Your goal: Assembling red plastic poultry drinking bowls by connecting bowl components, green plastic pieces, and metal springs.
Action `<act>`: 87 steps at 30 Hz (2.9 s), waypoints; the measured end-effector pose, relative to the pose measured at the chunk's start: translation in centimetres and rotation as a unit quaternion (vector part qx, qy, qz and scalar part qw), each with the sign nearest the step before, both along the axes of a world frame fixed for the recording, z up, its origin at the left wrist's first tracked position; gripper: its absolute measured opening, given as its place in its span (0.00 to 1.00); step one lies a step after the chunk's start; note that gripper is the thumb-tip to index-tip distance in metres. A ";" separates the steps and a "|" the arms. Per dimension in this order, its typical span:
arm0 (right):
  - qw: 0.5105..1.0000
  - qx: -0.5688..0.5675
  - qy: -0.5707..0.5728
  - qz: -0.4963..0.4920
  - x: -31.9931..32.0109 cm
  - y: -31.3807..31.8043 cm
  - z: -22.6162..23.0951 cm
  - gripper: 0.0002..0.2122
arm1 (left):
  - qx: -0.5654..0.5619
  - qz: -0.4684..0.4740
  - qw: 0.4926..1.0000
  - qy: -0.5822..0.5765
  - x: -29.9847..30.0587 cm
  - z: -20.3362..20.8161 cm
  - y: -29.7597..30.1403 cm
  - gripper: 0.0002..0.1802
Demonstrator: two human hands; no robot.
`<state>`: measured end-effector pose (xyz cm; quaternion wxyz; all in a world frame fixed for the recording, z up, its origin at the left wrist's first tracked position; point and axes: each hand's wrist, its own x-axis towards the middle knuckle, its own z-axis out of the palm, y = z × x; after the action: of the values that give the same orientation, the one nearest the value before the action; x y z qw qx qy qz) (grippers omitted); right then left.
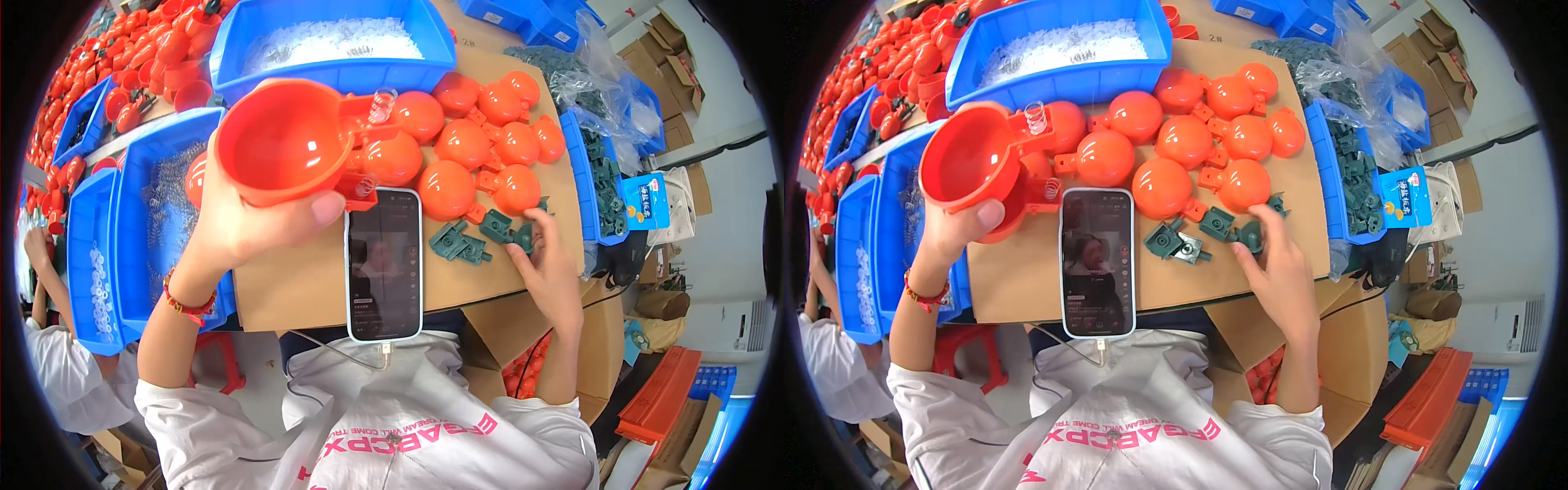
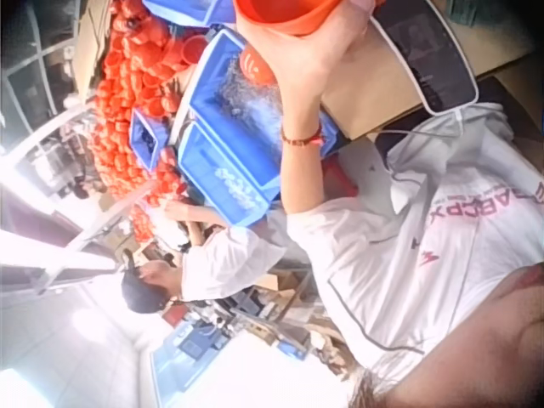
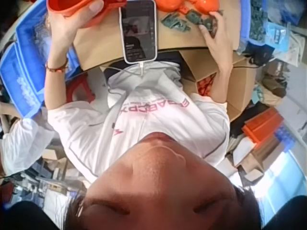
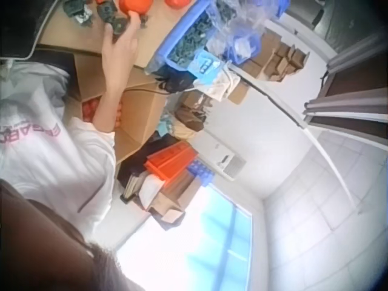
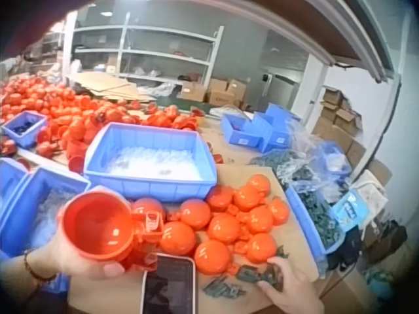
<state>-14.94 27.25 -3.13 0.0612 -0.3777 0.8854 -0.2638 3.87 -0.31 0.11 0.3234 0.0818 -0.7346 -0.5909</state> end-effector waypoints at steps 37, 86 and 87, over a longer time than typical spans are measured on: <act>0.902 -0.298 -0.164 0.266 6.7 -8.9 0.8 0.21 | -0.012 -0.102 0.994 0.040 -0.6 -1.0 1.8 0.37; 0.862 -0.353 -0.109 0.346 6.1 -13.9 1.6 0.18 | 0.109 -0.089 0.990 -0.021 0.0 0.4 0.5 0.32; 0.862 -0.362 -0.118 0.336 6.4 -14.0 1.6 0.18 | 0.130 -0.087 0.988 -0.016 -0.1 0.3 0.6 0.32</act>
<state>-8.59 13.27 -1.55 0.1092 -0.6135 0.5337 -0.5717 3.79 0.28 0.36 0.2455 0.0684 -0.6613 -0.7055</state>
